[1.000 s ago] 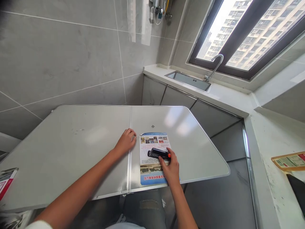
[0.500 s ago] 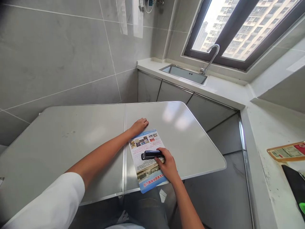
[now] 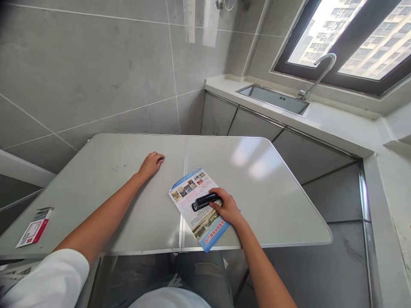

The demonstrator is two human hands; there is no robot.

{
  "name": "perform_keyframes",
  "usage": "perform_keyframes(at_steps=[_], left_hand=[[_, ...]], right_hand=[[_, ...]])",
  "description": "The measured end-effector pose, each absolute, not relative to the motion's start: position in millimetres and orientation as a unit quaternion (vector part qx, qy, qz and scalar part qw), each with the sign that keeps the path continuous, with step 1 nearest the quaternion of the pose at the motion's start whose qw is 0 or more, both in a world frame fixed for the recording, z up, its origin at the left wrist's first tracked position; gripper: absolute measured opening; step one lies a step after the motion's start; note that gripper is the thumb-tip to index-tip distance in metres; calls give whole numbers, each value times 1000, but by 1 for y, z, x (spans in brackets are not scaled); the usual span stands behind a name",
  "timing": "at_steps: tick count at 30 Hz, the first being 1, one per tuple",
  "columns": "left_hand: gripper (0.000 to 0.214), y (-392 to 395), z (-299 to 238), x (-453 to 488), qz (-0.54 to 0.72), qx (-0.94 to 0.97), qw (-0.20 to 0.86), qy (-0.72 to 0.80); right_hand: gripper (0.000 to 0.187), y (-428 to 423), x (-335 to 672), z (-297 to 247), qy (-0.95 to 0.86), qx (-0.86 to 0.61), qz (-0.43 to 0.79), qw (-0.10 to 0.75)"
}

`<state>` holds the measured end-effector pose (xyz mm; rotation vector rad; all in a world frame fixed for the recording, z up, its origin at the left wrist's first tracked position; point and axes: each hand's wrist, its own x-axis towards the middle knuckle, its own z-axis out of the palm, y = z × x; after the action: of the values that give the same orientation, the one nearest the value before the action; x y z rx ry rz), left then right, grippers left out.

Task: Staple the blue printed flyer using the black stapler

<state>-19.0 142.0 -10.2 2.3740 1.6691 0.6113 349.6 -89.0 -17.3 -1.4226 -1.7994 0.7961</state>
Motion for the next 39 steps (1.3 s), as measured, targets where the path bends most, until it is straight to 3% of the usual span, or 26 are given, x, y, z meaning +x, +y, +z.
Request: perform_keyframes(at_steps=[6,11,18,32,39], left_hand=[[29,83,-13,10,242,786,132,554],[11,20,-14,34,212,823,203,487],[17,15,5,8,278,777,272,495],[13,57,-12,-100,249,777,183,548],[16,59,-25,-102,268,743,88,607]], right_hand=[[38,-98,311,-19,-664,-580,281,380],[36,-125,273,-23,-612,-622,251,418],[24,-151,215,-24,-586,-651,229,424],[23,-107,103,-19,-705,-562,264,341],[51,-108,83,-24,-705,-551,265,359]])
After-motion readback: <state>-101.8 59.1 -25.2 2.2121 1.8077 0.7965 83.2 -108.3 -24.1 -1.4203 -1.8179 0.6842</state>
